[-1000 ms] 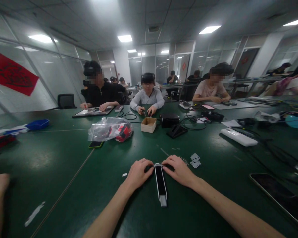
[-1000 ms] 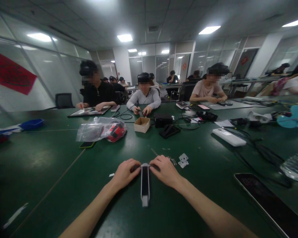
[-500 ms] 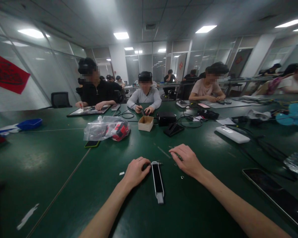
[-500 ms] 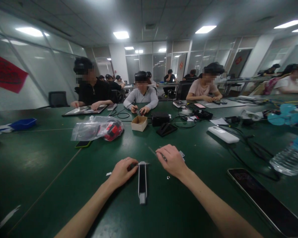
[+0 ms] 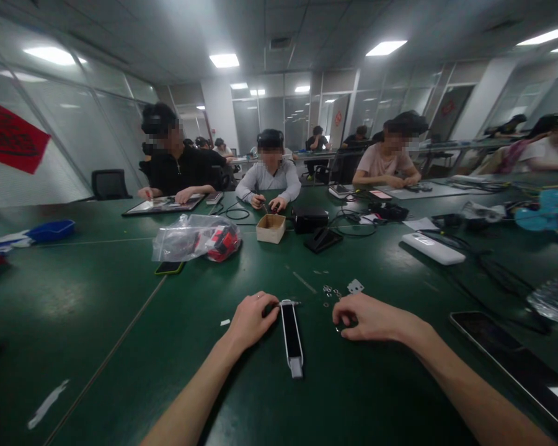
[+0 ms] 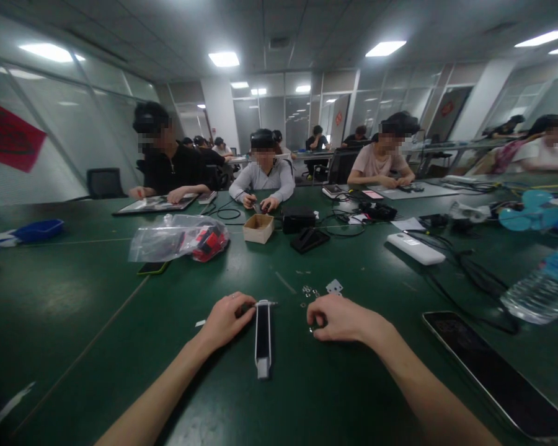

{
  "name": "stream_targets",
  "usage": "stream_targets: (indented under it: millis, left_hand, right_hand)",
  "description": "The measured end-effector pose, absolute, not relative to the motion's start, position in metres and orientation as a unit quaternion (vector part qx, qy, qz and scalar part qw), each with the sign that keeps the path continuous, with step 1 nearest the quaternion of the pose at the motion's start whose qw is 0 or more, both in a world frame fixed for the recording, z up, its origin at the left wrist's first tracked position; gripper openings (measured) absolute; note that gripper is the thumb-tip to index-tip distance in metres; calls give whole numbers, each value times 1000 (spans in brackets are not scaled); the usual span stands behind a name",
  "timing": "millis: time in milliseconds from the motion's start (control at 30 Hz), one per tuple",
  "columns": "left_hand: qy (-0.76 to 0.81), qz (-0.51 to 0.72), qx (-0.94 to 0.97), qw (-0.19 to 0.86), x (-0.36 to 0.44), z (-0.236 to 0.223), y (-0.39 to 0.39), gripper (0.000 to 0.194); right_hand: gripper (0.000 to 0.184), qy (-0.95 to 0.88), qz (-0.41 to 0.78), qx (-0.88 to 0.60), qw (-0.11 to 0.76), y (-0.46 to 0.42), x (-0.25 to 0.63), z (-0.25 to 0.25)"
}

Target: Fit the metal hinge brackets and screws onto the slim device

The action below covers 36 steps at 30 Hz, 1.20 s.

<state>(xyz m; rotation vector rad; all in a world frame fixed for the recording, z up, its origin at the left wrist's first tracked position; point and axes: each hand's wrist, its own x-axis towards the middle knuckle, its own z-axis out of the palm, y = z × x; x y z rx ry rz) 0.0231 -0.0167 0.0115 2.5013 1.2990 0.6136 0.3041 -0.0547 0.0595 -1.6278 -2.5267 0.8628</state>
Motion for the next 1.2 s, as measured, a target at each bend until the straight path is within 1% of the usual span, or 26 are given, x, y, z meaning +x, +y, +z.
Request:
stream_targets:
  millis: [267, 467, 667, 1033, 1200]
  left_hand:
    - [447, 208, 861, 123, 23, 9, -17, 19]
    - [450, 209, 861, 113, 23, 9, -17, 19]
    - [454, 211, 858, 115, 23, 11, -18, 19]
    - [451, 215, 860, 103, 23, 8, -18, 18]
    - [452, 226, 857, 98, 24, 9, -20, 21]
  right_hand:
    - [17, -762, 291, -577, -29, -61, 289, 63]
    - [13, -754, 253, -605, -29, -68, 277, 68]
    - [6, -782, 249, -571, 18, -68, 277, 61]
    - [6, -837, 255, -476, 91, -68, 257, 44]
    - [4, -857, 221, -448, 126, -67, 249, 37]
